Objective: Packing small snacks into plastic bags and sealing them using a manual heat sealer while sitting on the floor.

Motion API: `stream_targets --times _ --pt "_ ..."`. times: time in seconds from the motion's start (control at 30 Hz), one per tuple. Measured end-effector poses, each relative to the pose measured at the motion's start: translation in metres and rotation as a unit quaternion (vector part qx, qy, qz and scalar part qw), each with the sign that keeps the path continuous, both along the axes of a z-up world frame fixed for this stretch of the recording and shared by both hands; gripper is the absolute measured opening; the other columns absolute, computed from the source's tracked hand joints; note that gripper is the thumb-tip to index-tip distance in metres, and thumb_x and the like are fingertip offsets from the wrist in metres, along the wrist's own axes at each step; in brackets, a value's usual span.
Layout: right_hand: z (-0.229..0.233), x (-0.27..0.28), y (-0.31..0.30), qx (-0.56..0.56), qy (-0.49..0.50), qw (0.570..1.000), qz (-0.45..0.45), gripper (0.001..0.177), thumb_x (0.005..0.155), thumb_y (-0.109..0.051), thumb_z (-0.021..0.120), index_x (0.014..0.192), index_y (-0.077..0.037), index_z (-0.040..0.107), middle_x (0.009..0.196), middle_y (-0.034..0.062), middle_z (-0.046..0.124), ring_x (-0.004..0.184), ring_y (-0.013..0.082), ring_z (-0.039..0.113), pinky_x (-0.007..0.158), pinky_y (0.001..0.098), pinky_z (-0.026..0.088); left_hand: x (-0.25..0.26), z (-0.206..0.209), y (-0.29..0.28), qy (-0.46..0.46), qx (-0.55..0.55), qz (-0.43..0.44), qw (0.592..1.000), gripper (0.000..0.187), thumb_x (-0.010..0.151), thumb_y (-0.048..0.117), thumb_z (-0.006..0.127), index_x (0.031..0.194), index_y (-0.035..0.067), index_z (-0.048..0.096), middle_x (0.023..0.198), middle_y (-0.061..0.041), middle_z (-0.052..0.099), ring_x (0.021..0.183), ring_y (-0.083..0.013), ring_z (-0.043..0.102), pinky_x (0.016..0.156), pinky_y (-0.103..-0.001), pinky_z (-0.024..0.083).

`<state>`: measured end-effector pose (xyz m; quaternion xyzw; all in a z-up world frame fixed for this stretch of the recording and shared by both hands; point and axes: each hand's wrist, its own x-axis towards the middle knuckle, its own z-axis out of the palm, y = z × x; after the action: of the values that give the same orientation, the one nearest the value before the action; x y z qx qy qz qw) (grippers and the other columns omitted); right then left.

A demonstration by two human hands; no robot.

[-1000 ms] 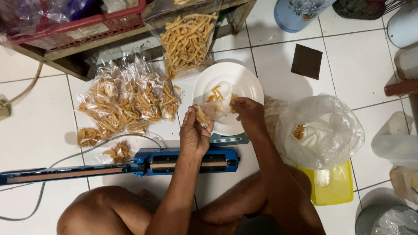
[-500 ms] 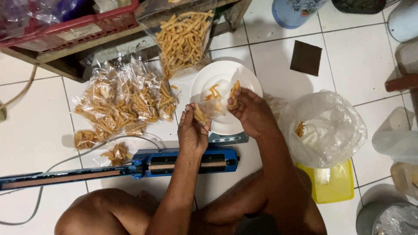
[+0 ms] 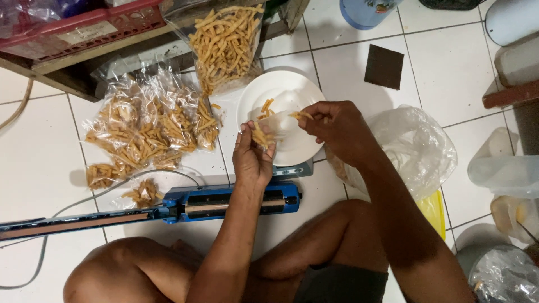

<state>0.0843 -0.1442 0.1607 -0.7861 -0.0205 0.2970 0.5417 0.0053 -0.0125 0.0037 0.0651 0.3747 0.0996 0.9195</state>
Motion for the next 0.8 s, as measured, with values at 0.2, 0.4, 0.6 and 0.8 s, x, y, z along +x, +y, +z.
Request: stream_targets --times 0.2,0.4,0.6,0.8 --pt "0.014 -0.005 0.001 -0.238 -0.200 0.933 0.179 0.014 0.092 -0.007 0.068 0.105 -0.002 0.073 0.082 0.0156 0.066 0.076 0.0229 0.067 0.064 0.0309 0.057 -0.001 0.008 -0.011 -0.011 0.045 -0.010 0.999 0.016 0.092 0.034 0.070 0.098 0.019 0.068 0.100 0.001 0.072 0.095 -0.0176 0.071 0.080 -0.035 0.061" --pt "0.028 -0.002 0.007 -0.254 -0.216 0.919 0.210 0.018 0.086 -0.005 0.073 0.103 -0.001 0.072 0.084 0.0152 0.068 0.076 0.0252 0.067 0.066 0.0363 0.056 -0.001 0.015 -0.029 -0.036 0.011 -0.029 0.999 0.019 0.090 0.035 0.072 0.099 0.019 0.069 0.098 -0.001 0.073 0.092 -0.0189 0.072 0.077 -0.035 0.062" --pt "0.049 -0.005 0.010 -0.174 -0.173 0.959 0.146 0.020 0.089 0.001 0.064 0.107 -0.002 0.071 0.094 0.0195 0.069 0.088 0.0258 0.065 0.076 0.0410 0.053 0.000 0.010 -0.035 -0.024 -0.047 -0.054 0.997 0.022 0.091 0.038 0.070 0.104 0.020 0.069 0.105 -0.002 0.071 0.097 -0.0191 0.069 0.086 -0.038 0.058" --pt "0.039 -0.010 0.015 -0.137 -0.125 0.974 0.132 0.031 0.090 0.006 0.058 0.119 0.000 0.065 0.107 0.0259 0.065 0.099 0.0335 0.069 0.084 0.0446 0.056 0.003 0.011 -0.032 -0.035 -0.056 -0.054 0.996 0.028 0.090 0.041 0.071 0.108 0.019 0.069 0.108 -0.004 0.071 0.099 -0.0198 0.068 0.088 -0.039 0.057"
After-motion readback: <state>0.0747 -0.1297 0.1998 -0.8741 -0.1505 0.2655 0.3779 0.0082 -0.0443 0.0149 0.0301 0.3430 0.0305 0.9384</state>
